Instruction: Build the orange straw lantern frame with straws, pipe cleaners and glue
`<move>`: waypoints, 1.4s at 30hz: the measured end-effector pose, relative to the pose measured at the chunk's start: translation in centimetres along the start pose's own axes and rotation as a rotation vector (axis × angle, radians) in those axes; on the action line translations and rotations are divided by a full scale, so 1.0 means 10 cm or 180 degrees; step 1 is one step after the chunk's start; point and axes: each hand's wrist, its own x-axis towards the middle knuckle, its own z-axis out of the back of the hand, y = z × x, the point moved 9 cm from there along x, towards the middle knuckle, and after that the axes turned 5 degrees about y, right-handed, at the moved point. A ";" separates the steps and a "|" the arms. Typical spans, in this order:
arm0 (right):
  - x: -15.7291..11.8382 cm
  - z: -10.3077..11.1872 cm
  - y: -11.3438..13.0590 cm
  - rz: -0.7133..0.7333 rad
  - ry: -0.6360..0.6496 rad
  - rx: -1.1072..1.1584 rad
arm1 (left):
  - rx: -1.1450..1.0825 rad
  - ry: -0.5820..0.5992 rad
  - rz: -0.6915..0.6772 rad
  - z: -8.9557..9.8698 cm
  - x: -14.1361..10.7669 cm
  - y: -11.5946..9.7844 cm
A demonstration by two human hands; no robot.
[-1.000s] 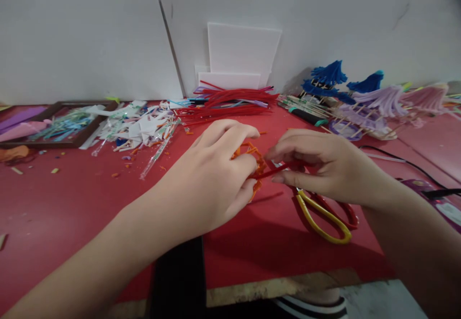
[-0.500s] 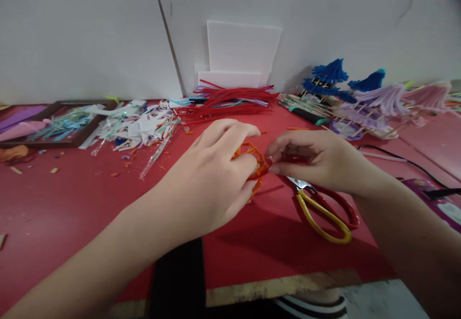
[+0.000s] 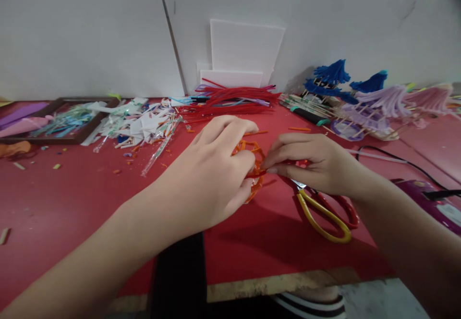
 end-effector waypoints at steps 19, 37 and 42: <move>-0.15 -0.10 0.15 -0.0281 -0.0464 -0.0164 | -0.0077 -0.0115 -0.0116 -0.02 0.02 -0.07; -0.27 0.09 -0.38 -0.1314 -0.1157 0.1578 | 0.0027 -0.0092 -0.0148 -0.01 0.00 -0.08; -0.30 -0.02 -0.48 -0.1236 -0.1100 0.2119 | 0.0006 -0.0069 -0.0140 -0.02 0.00 -0.07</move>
